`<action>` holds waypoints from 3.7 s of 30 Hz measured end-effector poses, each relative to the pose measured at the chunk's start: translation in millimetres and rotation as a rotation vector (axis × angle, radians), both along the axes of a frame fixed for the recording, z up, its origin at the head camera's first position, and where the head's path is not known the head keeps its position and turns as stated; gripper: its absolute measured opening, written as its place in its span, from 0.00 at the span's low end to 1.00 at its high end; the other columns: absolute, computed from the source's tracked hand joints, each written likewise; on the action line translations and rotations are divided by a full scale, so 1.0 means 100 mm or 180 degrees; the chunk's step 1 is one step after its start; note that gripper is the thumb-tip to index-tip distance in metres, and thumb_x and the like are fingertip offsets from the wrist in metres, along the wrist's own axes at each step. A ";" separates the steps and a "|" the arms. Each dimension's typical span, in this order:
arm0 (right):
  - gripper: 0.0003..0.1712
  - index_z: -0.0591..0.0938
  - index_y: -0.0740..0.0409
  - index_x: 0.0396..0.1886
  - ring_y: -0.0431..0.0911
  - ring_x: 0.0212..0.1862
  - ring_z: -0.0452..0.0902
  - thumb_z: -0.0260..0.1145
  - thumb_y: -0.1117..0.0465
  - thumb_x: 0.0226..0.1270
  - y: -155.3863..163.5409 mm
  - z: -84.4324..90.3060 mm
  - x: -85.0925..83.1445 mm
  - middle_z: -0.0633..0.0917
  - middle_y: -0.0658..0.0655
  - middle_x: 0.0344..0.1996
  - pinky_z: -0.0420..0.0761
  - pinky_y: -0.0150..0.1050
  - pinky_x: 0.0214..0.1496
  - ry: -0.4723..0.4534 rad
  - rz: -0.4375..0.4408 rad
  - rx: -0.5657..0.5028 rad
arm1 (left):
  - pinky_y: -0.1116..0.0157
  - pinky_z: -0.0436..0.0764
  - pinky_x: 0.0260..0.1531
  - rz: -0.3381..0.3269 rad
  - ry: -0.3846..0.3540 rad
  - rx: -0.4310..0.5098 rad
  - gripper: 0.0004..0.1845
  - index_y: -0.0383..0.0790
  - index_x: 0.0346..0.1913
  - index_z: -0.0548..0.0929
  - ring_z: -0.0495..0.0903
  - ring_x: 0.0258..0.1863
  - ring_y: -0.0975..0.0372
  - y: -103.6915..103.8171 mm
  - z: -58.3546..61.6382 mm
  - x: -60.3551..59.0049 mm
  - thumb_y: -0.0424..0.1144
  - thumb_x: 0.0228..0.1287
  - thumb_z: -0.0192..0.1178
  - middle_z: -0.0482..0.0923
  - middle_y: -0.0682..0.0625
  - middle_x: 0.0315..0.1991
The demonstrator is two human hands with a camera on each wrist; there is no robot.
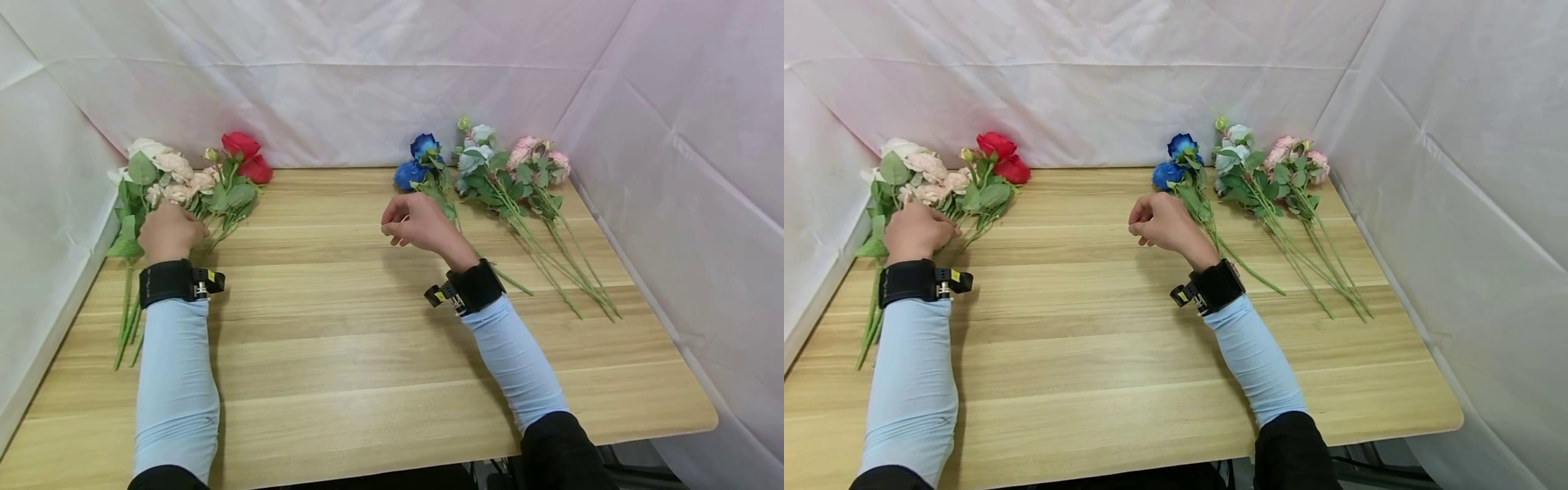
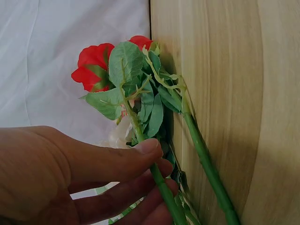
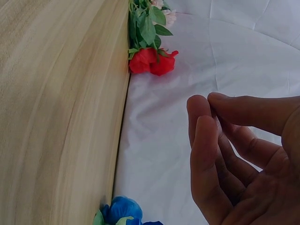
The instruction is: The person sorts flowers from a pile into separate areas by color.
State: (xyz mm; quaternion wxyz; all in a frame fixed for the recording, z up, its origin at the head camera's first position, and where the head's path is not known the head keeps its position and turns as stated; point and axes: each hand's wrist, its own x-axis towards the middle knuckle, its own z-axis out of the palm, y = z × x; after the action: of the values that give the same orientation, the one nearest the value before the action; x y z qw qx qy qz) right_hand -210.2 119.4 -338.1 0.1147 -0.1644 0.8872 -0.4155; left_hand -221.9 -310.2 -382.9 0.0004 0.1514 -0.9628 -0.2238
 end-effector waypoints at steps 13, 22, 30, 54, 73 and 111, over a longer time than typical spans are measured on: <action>0.02 0.85 0.59 0.40 0.62 0.39 0.89 0.69 0.64 0.71 -0.02 0.01 0.01 0.88 0.60 0.35 0.89 0.45 0.39 0.0046 0.0045 -0.0044 | 0.43 0.78 0.30 0.0003 0.0300 -0.0060 0.15 0.31 0.37 0.90 0.81 0.43 0.33 0.09 0.21 0.11 0.39 0.71 0.60 0.85 0.29 0.44; 0.03 0.85 0.59 0.40 0.54 0.34 0.89 0.69 0.64 0.71 -0.01 0.01 0.00 0.88 0.67 0.39 0.89 0.42 0.37 0.0086 0.0070 -0.0011 | 0.36 0.74 0.42 0.0235 0.0951 0.0031 0.17 0.34 0.49 0.90 0.79 0.53 0.34 0.30 0.54 0.22 0.35 0.68 0.54 0.86 0.31 0.52; 0.03 0.85 0.59 0.40 0.61 0.39 0.89 0.69 0.64 0.71 -0.01 0.00 0.02 0.88 0.61 0.34 0.88 0.40 0.36 0.0047 0.0041 -0.0013 | 0.35 0.74 0.46 0.0086 0.0989 -0.0001 0.18 0.35 0.52 0.89 0.79 0.54 0.33 0.46 0.65 0.24 0.40 0.70 0.56 0.85 0.32 0.54; 0.15 0.88 0.56 0.45 0.61 0.38 0.89 0.66 0.49 0.76 -0.01 -0.03 0.01 0.89 0.61 0.35 0.89 0.52 0.42 0.0139 0.0123 -0.0175 | 0.61 0.81 0.35 -0.1388 0.0591 0.0887 0.12 0.34 0.48 0.89 0.89 0.30 0.53 1.67 0.56 0.25 0.40 0.72 0.66 0.89 0.36 0.40; 0.13 0.89 0.57 0.44 0.59 0.36 0.89 0.65 0.53 0.77 -0.06 0.00 0.04 0.89 0.68 0.38 0.89 0.53 0.41 0.0179 0.0027 -0.0473 | 0.62 0.89 0.33 -0.2020 0.0290 0.1405 0.09 0.32 0.48 0.86 0.91 0.31 0.53 2.28 0.44 0.44 0.34 0.71 0.66 0.89 0.39 0.39; 0.28 0.71 0.51 0.05 0.46 0.16 0.79 0.66 0.62 0.66 -0.14 -0.02 -0.21 0.77 0.53 0.06 0.57 0.32 0.19 0.0885 -0.0304 0.1203 | 0.62 0.87 0.34 -0.1805 0.0182 0.1475 0.17 0.36 0.55 0.83 0.91 0.30 0.57 2.01 0.53 0.37 0.46 0.74 0.64 0.89 0.40 0.41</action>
State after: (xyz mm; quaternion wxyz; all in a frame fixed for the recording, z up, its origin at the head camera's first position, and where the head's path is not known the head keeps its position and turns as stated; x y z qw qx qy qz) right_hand -230.9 105.9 -339.7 0.0004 -0.1536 0.9632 -0.2204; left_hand -185.1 -109.0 -329.9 -0.0690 -0.1318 -0.8899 -0.4313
